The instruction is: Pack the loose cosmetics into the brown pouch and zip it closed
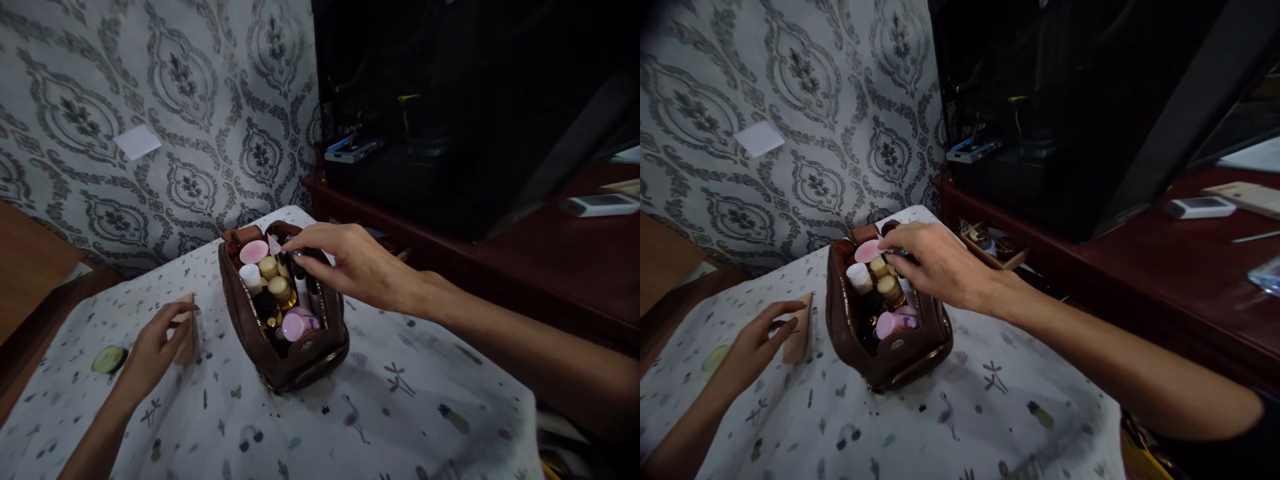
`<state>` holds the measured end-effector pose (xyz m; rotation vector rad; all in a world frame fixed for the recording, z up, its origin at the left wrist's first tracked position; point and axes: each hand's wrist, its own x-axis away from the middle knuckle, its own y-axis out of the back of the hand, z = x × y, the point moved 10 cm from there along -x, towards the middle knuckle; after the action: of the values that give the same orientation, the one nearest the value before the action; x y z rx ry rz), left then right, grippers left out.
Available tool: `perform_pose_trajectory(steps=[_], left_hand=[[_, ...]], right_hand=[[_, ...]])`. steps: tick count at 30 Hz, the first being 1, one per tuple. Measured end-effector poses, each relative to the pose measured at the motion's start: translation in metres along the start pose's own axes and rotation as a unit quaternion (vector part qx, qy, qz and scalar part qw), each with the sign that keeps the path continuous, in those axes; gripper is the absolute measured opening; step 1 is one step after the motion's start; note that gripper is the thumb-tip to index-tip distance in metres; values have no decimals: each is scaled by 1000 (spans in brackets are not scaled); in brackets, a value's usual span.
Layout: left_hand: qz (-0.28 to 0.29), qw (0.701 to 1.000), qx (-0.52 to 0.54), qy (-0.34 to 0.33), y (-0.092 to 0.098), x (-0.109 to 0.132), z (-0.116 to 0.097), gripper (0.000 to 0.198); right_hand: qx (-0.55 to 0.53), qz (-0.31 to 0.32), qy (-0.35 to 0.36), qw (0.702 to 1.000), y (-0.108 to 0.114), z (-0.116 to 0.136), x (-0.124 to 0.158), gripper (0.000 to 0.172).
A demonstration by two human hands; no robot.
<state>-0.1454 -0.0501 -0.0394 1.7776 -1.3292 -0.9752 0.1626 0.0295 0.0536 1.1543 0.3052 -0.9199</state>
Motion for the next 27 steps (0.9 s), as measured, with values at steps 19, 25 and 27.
perform_pose_trajectory(steps=[19, 25, 27], left_hand=[[-142, 988, 40, 47, -41, 46, 87, 65], [-176, 980, 50, 82, -19, 52, 93, 59], [-208, 974, 22, 85, 0, 54, 101, 56]], right_hand=[[16, 139, 261, 955, -159, 147, 82, 14], [26, 245, 139, 959, -243, 125, 77, 38], [23, 245, 114, 962, -256, 119, 74, 47]])
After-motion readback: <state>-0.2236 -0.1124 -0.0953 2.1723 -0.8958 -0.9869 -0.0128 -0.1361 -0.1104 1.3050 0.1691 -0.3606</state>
